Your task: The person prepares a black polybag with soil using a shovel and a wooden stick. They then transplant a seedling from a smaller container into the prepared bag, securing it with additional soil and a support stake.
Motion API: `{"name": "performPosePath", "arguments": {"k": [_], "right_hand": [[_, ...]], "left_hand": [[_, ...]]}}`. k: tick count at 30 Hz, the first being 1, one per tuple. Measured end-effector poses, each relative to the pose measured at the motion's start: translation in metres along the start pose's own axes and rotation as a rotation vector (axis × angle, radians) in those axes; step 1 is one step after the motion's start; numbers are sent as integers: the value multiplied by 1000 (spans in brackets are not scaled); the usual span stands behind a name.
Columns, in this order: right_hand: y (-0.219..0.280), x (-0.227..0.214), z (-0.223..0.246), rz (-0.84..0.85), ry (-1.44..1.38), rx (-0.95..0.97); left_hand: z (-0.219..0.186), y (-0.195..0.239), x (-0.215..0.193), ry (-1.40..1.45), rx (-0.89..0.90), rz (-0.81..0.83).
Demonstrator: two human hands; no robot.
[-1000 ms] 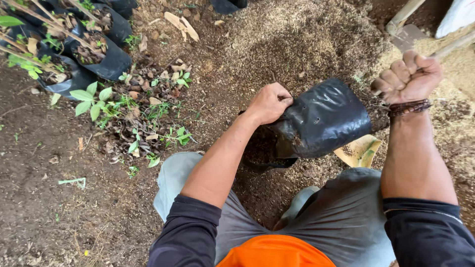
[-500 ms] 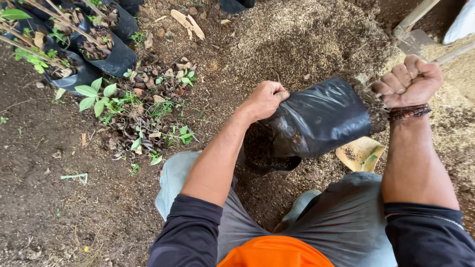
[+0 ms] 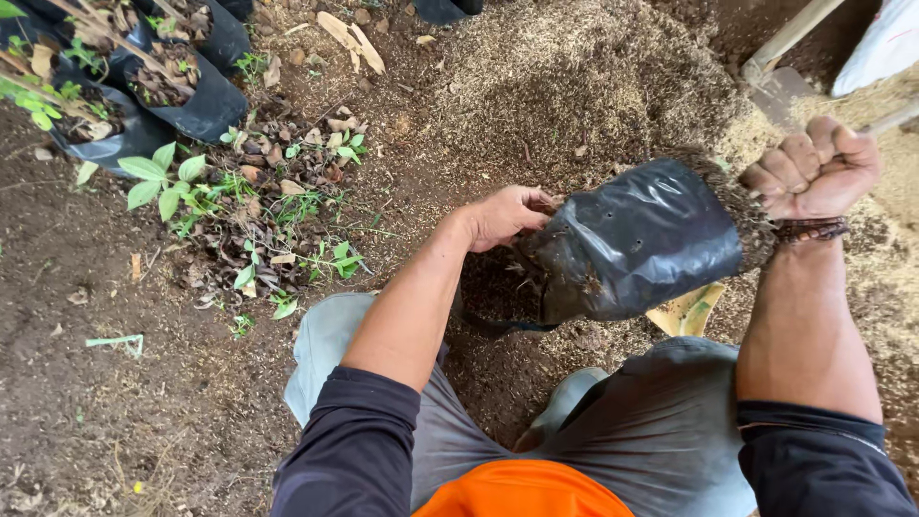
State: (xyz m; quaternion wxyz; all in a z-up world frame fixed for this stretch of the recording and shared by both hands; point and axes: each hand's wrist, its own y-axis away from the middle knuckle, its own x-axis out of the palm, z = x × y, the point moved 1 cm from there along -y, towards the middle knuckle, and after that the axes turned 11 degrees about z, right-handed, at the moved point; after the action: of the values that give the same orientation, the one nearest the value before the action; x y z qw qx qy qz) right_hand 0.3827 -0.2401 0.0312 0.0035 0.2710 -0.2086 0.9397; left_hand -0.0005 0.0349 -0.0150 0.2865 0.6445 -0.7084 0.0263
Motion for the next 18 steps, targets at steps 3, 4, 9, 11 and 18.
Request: {"name": "performPosePath", "arguments": {"k": [3, 4, 9, 11, 18], "right_hand": [[2, 2, 7, -7, -52, -16], [2, 6, 13, -8, -39, -21], [-13, 47, 15, -442, 156, -27], [-22, 63, 1, -1044, 29, -38], [-18, 68, -22, -889, 124, -141]], "left_hand": [[4, -2, 5, -217, -15, 45], [2, -4, 9, -260, 25, 54], [-3, -7, 30, -381, 49, -162], [-5, 1, 35, -525, 33, -267], [-19, 21, 48, -1077, 219, -469]]}}
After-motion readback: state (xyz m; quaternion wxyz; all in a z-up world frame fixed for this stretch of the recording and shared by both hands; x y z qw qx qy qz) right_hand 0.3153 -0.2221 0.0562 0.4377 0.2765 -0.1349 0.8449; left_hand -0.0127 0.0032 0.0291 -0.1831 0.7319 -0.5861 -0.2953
